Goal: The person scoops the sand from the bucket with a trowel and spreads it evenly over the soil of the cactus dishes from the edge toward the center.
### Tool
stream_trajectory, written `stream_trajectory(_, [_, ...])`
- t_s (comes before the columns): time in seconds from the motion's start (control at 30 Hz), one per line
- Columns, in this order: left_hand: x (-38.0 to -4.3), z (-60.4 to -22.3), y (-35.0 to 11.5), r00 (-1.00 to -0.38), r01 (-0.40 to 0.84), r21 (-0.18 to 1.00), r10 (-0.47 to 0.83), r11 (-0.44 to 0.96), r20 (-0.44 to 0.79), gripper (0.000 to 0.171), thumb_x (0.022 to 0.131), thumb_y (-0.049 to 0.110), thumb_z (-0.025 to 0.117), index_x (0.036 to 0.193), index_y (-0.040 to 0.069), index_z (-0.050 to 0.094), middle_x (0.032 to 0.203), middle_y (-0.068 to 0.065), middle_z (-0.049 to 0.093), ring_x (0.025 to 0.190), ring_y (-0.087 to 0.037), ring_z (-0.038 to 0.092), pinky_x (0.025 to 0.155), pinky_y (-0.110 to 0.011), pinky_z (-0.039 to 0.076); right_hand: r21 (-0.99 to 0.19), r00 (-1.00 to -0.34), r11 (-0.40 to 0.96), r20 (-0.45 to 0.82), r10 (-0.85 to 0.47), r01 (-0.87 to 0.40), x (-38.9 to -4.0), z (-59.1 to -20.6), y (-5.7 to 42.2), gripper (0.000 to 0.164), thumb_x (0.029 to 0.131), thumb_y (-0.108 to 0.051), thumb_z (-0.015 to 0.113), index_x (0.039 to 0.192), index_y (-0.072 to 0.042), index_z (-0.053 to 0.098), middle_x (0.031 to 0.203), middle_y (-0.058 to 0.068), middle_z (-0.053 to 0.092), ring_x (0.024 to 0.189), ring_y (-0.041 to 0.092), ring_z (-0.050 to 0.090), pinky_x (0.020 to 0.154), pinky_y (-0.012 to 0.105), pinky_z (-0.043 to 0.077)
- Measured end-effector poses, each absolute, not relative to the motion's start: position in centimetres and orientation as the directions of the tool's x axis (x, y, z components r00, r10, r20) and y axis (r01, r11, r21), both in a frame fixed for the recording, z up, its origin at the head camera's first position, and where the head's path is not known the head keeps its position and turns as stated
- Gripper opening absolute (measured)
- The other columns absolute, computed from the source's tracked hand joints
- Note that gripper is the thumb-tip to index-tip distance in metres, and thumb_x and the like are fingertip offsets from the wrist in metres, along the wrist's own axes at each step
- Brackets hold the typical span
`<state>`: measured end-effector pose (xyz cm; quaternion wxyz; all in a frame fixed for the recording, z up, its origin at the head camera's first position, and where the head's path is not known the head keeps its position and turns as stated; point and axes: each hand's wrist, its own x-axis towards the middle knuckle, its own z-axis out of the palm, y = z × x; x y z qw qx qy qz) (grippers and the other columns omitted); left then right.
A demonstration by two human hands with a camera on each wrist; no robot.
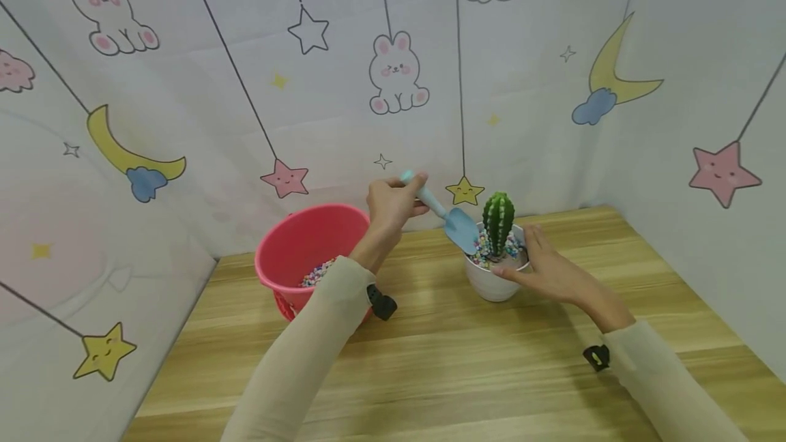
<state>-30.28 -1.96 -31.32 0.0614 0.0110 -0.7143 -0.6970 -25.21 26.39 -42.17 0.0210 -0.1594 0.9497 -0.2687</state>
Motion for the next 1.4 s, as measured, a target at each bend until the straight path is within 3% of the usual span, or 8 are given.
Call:
stream_trajectory(0.2, [-30.2, -31.1, -1.9, -0.991, 0.096, 0.995, -0.089, 0.034, 0.099, 0.041, 0.096, 0.029, 0.079, 0.122, -0.002, 0.072, 0.102, -0.016, 0.075, 0.083, -0.028, 0.082, 0.074, -0.03, 0.069, -0.516, -0.951, 0.81, 0.029, -0.309, -0.279, -25.3, -42.0, 26.4, 0.12, 0.098, -0.067, 0.06, 0.162, 0.012, -0.004, 0.169, 0.041, -0.004, 0.158, 0.06, 0.008, 0.127, 0.072, 0.024])
stream_trajectory(0.43, [-30.0, -31.0, -1.9, -0.99, 0.135, 0.991, -0.045, 0.017, 0.136, 0.037, 0.095, 0.026, 0.08, 0.121, 0.001, 0.073, 0.101, -0.017, 0.077, 0.081, -0.024, 0.081, 0.077, -0.031, 0.069, -0.512, -0.946, 0.806, 0.049, -0.32, -0.299, -25.4, -42.1, 26.3, 0.118, 0.098, -0.065, 0.062, 0.162, 0.013, -0.001, 0.169, 0.039, 0.002, 0.155, 0.06, 0.018, 0.125, 0.071, 0.031])
stream_trajectory(0.67, [-29.7, -30.4, -2.0, -0.983, 0.182, 0.983, -0.024, 0.001, 0.182, 0.035, 0.096, 0.026, 0.08, 0.122, 0.002, 0.074, 0.105, -0.018, 0.077, 0.085, -0.024, 0.081, 0.079, -0.031, 0.069, -0.51, -0.946, 0.806, 0.049, -0.32, -0.299, -25.7, -42.1, 26.2, 0.119, 0.099, -0.066, 0.06, 0.162, 0.012, -0.003, 0.17, 0.039, -0.002, 0.157, 0.06, 0.013, 0.126, 0.072, 0.027])
stream_trajectory(0.87, [-29.3, -30.0, -2.2, -0.984, 0.177, 0.984, -0.003, -0.024, 0.177, 0.035, 0.096, 0.025, 0.08, 0.121, 0.001, 0.074, 0.105, -0.019, 0.077, 0.084, -0.026, 0.081, 0.079, -0.033, 0.069, -0.504, -0.942, 0.804, 0.073, -0.326, -0.317, -25.8, -42.2, 26.3, 0.117, 0.099, -0.064, 0.062, 0.162, 0.012, 0.0, 0.169, 0.037, 0.004, 0.155, 0.058, 0.02, 0.124, 0.071, 0.032])
stream_trajectory(1.17, [-29.1, -29.6, -4.0, -0.984, 0.174, 0.984, -0.04, -0.034, 0.173, 0.037, 0.096, 0.028, 0.08, 0.122, 0.003, 0.074, 0.105, -0.021, 0.079, 0.08, -0.023, 0.082, 0.079, -0.034, 0.069, -0.514, -0.949, 0.807, 0.047, -0.312, -0.291, -25.8, -42.4, 26.3, 0.121, 0.097, -0.066, 0.062, 0.163, 0.012, -0.003, 0.17, 0.038, -0.003, 0.158, 0.059, 0.01, 0.127, 0.072, 0.024])
stream_trajectory(1.4, [-29.0, -28.5, -6.5, -0.984, 0.17, 0.985, -0.055, -0.019, 0.168, 0.046, 0.098, 0.038, 0.076, 0.132, 0.008, 0.071, 0.119, -0.017, 0.077, 0.091, -0.022, 0.082, 0.085, -0.031, 0.068, -0.511, -0.951, 0.811, 0.043, -0.306, -0.284, -25.5, -42.3, 26.6, 0.121, 0.098, -0.066, 0.061, 0.163, 0.011, -0.005, 0.171, 0.038, -0.006, 0.159, 0.058, 0.005, 0.127, 0.073, 0.022])
